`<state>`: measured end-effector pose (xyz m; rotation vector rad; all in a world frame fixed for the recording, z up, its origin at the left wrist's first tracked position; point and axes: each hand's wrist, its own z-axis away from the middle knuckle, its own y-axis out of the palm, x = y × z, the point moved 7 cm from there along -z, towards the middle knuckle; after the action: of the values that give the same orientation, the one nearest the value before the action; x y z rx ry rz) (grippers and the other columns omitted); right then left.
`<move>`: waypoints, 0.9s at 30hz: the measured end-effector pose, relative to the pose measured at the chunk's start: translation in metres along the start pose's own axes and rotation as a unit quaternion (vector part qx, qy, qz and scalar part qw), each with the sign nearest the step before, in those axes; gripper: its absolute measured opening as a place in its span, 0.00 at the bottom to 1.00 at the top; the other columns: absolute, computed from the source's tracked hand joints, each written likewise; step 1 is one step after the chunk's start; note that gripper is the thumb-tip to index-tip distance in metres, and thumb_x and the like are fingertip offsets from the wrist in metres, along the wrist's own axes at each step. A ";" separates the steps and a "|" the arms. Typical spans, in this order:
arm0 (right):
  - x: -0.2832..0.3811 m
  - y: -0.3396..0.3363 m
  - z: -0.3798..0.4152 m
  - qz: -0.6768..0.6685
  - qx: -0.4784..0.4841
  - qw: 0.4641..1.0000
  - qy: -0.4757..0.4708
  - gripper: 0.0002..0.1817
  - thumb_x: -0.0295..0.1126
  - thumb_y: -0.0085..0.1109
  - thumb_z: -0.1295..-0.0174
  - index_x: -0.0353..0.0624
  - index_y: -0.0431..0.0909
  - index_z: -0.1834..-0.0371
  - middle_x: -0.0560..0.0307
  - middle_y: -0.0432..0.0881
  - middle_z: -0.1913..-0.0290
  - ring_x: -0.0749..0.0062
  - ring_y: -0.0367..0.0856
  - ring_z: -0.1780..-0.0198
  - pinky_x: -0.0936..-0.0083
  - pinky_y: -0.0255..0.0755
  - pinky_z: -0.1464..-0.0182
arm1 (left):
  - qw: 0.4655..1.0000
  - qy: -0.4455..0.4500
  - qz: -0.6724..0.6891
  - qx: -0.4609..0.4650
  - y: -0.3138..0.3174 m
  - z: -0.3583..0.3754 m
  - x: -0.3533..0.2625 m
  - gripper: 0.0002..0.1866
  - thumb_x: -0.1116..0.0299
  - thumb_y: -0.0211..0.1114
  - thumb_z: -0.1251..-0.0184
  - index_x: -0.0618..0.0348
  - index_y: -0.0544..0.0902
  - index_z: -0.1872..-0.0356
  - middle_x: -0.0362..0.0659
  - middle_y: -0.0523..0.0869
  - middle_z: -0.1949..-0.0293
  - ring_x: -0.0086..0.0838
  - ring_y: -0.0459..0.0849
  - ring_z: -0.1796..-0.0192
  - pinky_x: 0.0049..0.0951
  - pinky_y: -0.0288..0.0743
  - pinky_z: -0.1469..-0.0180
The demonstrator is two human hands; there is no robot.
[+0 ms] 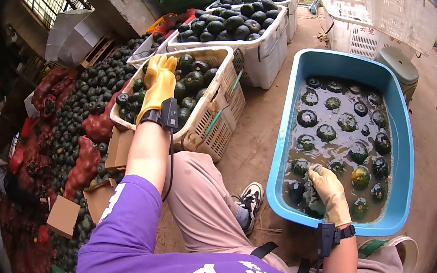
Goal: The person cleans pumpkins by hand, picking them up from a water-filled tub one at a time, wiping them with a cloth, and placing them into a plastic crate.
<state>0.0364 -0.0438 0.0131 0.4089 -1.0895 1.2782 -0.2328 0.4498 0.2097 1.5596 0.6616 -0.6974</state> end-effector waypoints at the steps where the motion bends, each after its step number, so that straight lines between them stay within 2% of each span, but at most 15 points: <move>1: -0.011 -0.001 -0.012 -0.070 -0.004 0.997 -0.034 0.19 0.40 0.54 0.27 0.36 0.82 0.46 0.56 0.86 0.60 0.70 0.81 0.60 0.70 0.75 0.53 | 0.997 0.021 -0.074 -0.013 0.018 0.017 0.004 0.25 0.52 0.53 0.18 0.63 0.74 0.34 0.54 0.83 0.40 0.41 0.85 0.46 0.36 0.85 0.49; 2: -0.016 -0.004 -0.016 -0.139 -0.008 0.988 -0.065 0.19 0.40 0.55 0.26 0.35 0.82 0.45 0.61 0.85 0.60 0.74 0.79 0.61 0.73 0.75 0.54 | 0.988 0.039 -0.147 -0.028 0.034 0.040 0.009 0.24 0.54 0.55 0.18 0.62 0.76 0.35 0.51 0.86 0.44 0.38 0.88 0.51 0.34 0.85 0.52; 4: -0.014 -0.018 -0.010 -0.224 -0.056 0.972 -0.045 0.16 0.37 0.55 0.27 0.36 0.82 0.47 0.64 0.85 0.60 0.78 0.78 0.60 0.76 0.74 0.55 | 0.936 -0.020 -0.313 0.161 0.075 0.077 0.059 0.21 0.57 0.56 0.19 0.62 0.78 0.38 0.50 0.87 0.48 0.34 0.88 0.57 0.30 0.85 0.59; 6: -0.024 -0.040 -0.011 -0.102 -0.060 0.988 -0.095 0.17 0.37 0.55 0.29 0.37 0.82 0.44 0.62 0.86 0.59 0.78 0.78 0.58 0.74 0.74 0.55 | 0.879 -0.078 -0.333 0.332 0.110 0.136 0.118 0.19 0.58 0.58 0.20 0.62 0.80 0.40 0.48 0.89 0.53 0.32 0.88 0.59 0.29 0.84 0.59; 8: -0.020 -0.064 0.007 0.055 0.006 0.993 -0.108 0.17 0.35 0.53 0.28 0.36 0.83 0.44 0.54 0.89 0.53 0.66 0.84 0.54 0.68 0.76 0.48 | 0.824 -0.086 -0.350 0.436 0.140 0.191 0.159 0.18 0.57 0.60 0.21 0.59 0.82 0.42 0.45 0.89 0.54 0.28 0.87 0.58 0.27 0.82 0.57; 10: -0.037 -0.103 0.018 0.257 -0.040 0.965 -0.040 0.19 0.41 0.54 0.29 0.37 0.84 0.47 0.41 0.88 0.50 0.54 0.86 0.51 0.64 0.77 0.48 | 0.768 -0.107 -0.406 0.483 0.166 0.241 0.192 0.19 0.58 0.60 0.23 0.59 0.82 0.40 0.44 0.88 0.50 0.25 0.85 0.53 0.26 0.80 0.53; 12: -0.080 -0.130 0.019 0.304 -0.132 0.940 0.084 0.23 0.46 0.56 0.34 0.36 0.86 0.52 0.33 0.86 0.52 0.44 0.86 0.50 0.58 0.77 0.49 | 0.697 -0.089 -0.472 0.533 0.176 0.287 0.212 0.22 0.58 0.61 0.24 0.58 0.81 0.37 0.44 0.87 0.48 0.23 0.83 0.49 0.26 0.79 0.49; 14: -0.088 -0.127 0.021 0.306 -0.078 0.939 0.139 0.22 0.44 0.54 0.35 0.43 0.87 0.49 0.39 0.87 0.48 0.46 0.85 0.42 0.57 0.77 0.41 | 0.523 0.005 -0.577 0.627 0.167 0.309 0.277 0.27 0.58 0.67 0.32 0.57 0.78 0.34 0.54 0.86 0.43 0.40 0.85 0.41 0.35 0.80 0.44; 15: -0.084 -0.120 0.020 0.331 -0.056 0.936 0.103 0.20 0.41 0.53 0.36 0.42 0.88 0.51 0.38 0.87 0.49 0.45 0.85 0.44 0.57 0.78 0.42 | 0.418 0.106 -0.566 0.703 0.166 0.335 0.286 0.30 0.57 0.71 0.37 0.57 0.79 0.35 0.57 0.85 0.43 0.48 0.84 0.40 0.41 0.79 0.42; 16: -0.091 -0.115 0.011 0.336 -0.046 0.936 0.095 0.20 0.40 0.52 0.36 0.41 0.88 0.51 0.38 0.87 0.50 0.43 0.85 0.46 0.56 0.78 0.43 | 0.317 0.102 -0.612 0.717 0.152 0.351 0.305 0.31 0.55 0.74 0.41 0.56 0.81 0.37 0.58 0.86 0.46 0.51 0.85 0.42 0.43 0.79 0.41; 17: -0.081 -0.113 0.015 0.331 -0.045 0.939 0.082 0.20 0.39 0.52 0.36 0.40 0.88 0.52 0.37 0.87 0.50 0.42 0.85 0.46 0.55 0.79 0.44 | 0.165 -0.017 -0.675 0.719 0.139 0.370 0.320 0.31 0.53 0.76 0.43 0.56 0.84 0.40 0.55 0.88 0.48 0.49 0.85 0.43 0.42 0.80 0.42; 18: -0.069 -0.110 0.019 0.329 -0.044 0.941 0.065 0.20 0.39 0.52 0.37 0.39 0.88 0.53 0.36 0.86 0.50 0.41 0.85 0.46 0.55 0.79 0.44 | 0.106 -0.043 -0.650 0.751 0.128 0.390 0.326 0.33 0.50 0.78 0.46 0.56 0.84 0.41 0.53 0.88 0.48 0.49 0.85 0.42 0.43 0.80 0.41; 19: -0.088 -0.117 0.014 0.287 -0.115 0.946 0.098 0.20 0.39 0.52 0.38 0.39 0.88 0.55 0.34 0.86 0.51 0.40 0.85 0.46 0.54 0.79 0.44 | 0.065 0.008 -0.686 0.725 0.126 0.403 0.324 0.35 0.47 0.80 0.49 0.58 0.84 0.42 0.52 0.89 0.49 0.50 0.85 0.42 0.42 0.80 0.41; 25: -0.088 -0.116 0.005 0.210 -0.125 0.969 -0.028 0.20 0.41 0.49 0.32 0.37 0.84 0.52 0.29 0.84 0.53 0.34 0.82 0.46 0.54 0.76 0.45 | 0.106 -0.031 -0.721 0.684 0.090 0.395 0.340 0.36 0.46 0.80 0.48 0.62 0.85 0.44 0.52 0.90 0.52 0.43 0.88 0.46 0.39 0.81 0.44; 27: -0.082 -0.113 0.002 0.182 -0.076 0.980 -0.029 0.19 0.39 0.51 0.31 0.36 0.83 0.50 0.40 0.87 0.59 0.55 0.86 0.56 0.66 0.77 0.49 | 0.140 -0.059 -0.727 0.670 0.087 0.385 0.341 0.35 0.46 0.80 0.48 0.62 0.85 0.45 0.52 0.90 0.53 0.42 0.88 0.47 0.39 0.81 0.44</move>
<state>0.1454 -0.1257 -0.0192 0.1341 -1.3454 1.4970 0.0329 0.0650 -0.0214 1.4654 1.5520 -3.7938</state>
